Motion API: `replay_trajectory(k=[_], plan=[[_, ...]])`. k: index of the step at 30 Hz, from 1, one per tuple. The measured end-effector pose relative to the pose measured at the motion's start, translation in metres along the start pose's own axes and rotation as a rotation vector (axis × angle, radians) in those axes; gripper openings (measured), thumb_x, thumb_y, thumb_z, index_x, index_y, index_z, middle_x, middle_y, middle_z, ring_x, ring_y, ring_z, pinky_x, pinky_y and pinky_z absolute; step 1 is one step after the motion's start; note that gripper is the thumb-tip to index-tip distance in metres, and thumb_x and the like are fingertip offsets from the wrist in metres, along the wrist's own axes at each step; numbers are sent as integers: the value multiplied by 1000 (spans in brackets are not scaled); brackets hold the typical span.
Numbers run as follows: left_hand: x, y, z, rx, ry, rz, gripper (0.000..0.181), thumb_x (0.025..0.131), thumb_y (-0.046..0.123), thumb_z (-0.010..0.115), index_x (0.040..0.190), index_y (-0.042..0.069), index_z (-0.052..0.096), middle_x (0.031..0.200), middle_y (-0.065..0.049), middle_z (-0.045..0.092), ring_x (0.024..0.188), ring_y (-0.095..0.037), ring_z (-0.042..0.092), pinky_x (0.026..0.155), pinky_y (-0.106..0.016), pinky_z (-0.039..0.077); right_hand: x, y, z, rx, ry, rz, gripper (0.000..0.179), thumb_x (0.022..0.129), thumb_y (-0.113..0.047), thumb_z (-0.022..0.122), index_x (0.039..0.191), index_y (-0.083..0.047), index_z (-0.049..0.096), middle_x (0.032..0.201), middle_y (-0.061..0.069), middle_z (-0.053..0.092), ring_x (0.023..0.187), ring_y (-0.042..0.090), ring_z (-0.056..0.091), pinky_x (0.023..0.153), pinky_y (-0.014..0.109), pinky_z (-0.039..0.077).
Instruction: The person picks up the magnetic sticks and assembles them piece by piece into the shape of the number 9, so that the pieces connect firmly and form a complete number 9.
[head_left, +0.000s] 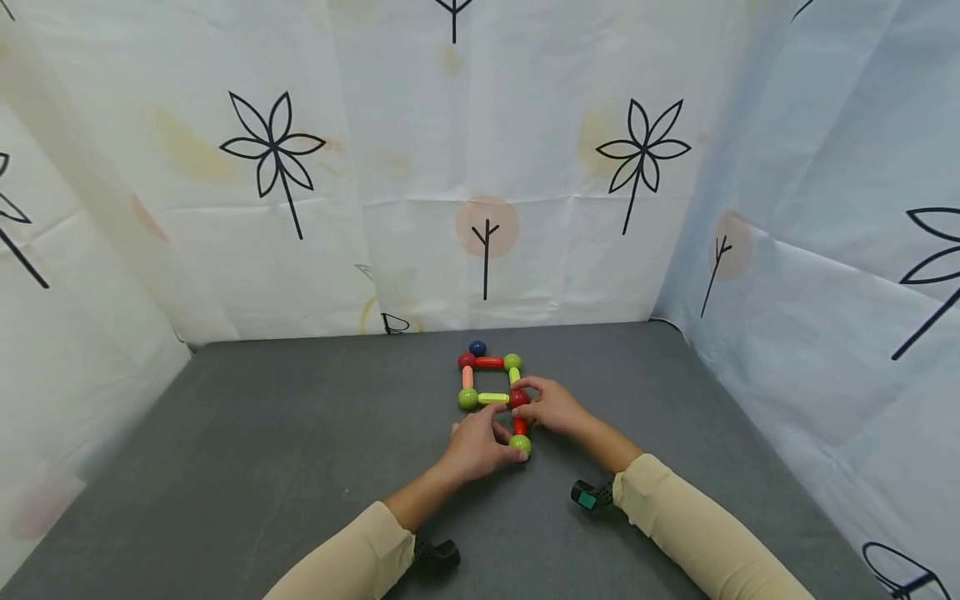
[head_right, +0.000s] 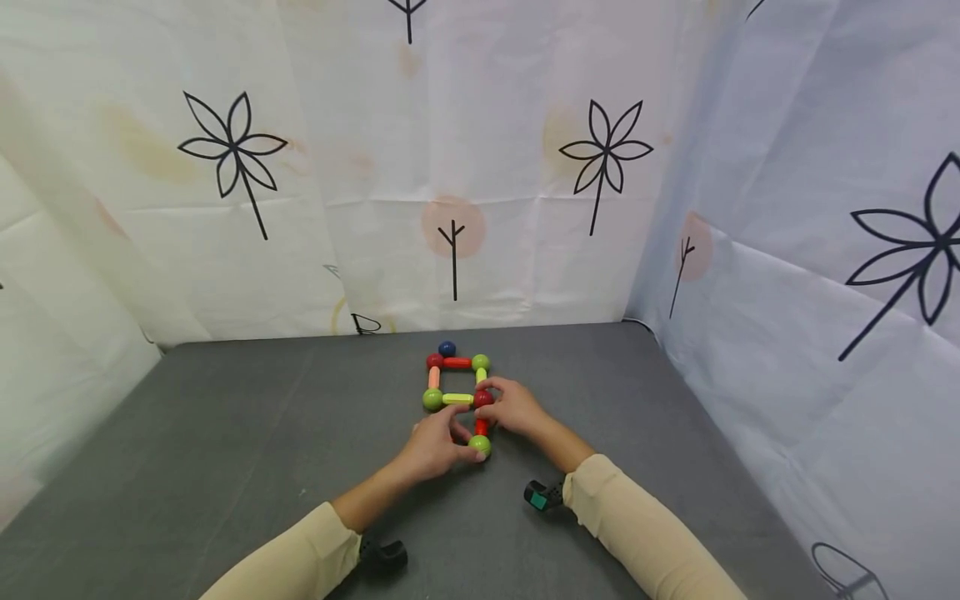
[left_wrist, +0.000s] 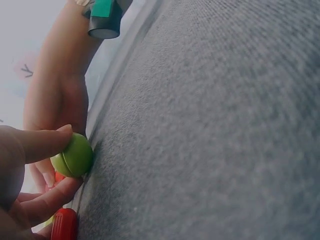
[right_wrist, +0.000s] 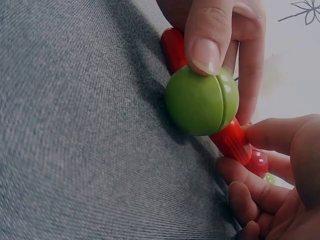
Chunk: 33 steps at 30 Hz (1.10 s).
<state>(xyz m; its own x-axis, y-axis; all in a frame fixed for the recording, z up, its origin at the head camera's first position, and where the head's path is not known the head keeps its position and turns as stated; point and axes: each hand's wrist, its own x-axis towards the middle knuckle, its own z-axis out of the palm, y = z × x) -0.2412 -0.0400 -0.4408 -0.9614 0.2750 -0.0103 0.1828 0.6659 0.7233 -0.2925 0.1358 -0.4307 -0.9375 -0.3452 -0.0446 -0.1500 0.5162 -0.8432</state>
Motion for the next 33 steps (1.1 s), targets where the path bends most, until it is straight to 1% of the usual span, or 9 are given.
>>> replay_trajectory(k=[4, 7, 14, 17, 21, 22, 24, 29, 33], plan=[[0, 1, 1, 3, 8, -17, 75, 73, 33, 87, 134, 7, 53, 79, 12, 66, 95, -19, 59, 94, -51, 29, 2, 0, 1, 2, 11, 29, 41, 88, -9, 70, 128, -4, 59, 65, 3, 62, 55, 17, 52, 52, 26, 41], [-1, 1, 2, 9, 14, -12, 74, 73, 34, 86, 134, 7, 54, 79, 12, 66, 94, -19, 59, 94, -51, 29, 3, 1, 1, -7, 18, 38, 41, 88, -10, 71, 128, -5, 60, 65, 3, 60, 54, 17, 51, 51, 26, 41], [-1, -2, -1, 2, 7, 24, 74, 74, 34, 86, 135, 6, 53, 81, 13, 67, 90, -15, 62, 95, -53, 29, 2, 0, 0, -17, 15, 26, 42, 89, -12, 71, 129, -5, 59, 66, 2, 62, 56, 17, 53, 53, 28, 42], [-2, -4, -4, -8, -4, 46, 73, 74, 32, 86, 135, 7, 54, 83, 12, 68, 92, -16, 62, 96, -54, 28, 2, 2, 0, -24, 10, 14, 42, 89, -12, 71, 130, -5, 59, 69, 2, 64, 58, 18, 55, 54, 29, 44], [-2, -8, -8, 6, -7, 83, 71, 74, 30, 86, 135, 10, 55, 90, 7, 70, 94, -17, 62, 95, -54, 30, 1, 4, -1, -17, 7, -3, 42, 89, -11, 70, 129, -4, 59, 72, 4, 65, 61, 19, 56, 57, 30, 47], [-3, -9, -9, 15, -8, 90, 71, 74, 30, 86, 135, 11, 56, 93, 7, 70, 94, -17, 61, 95, -53, 31, 1, 4, -1, -14, 5, -5, 42, 90, -10, 70, 129, -4, 59, 73, 4, 65, 61, 19, 57, 57, 30, 47], [-3, -12, -11, 29, -11, 99, 69, 74, 29, 86, 134, 12, 57, 98, 4, 69, 95, -18, 61, 94, -51, 36, 1, 4, -2, -10, 1, -2, 42, 90, -10, 70, 130, -4, 59, 74, 4, 65, 62, 19, 57, 58, 30, 48], [-3, -20, -20, 63, -33, 111, 58, 74, 25, 87, 126, 12, 63, 107, 2, 66, 98, -18, 60, 85, -42, 49, 2, 3, -3, -17, -3, 11, 42, 90, -12, 70, 130, -5, 59, 76, 3, 65, 63, 18, 58, 58, 30, 48], [-5, -26, -27, 105, -37, 116, 49, 75, 23, 86, 119, 12, 68, 108, 2, 63, 99, -17, 58, 86, -39, 48, 2, 4, -3, -11, -8, 12, 43, 90, -12, 70, 131, -5, 59, 77, 3, 65, 64, 18, 58, 58, 30, 47]])
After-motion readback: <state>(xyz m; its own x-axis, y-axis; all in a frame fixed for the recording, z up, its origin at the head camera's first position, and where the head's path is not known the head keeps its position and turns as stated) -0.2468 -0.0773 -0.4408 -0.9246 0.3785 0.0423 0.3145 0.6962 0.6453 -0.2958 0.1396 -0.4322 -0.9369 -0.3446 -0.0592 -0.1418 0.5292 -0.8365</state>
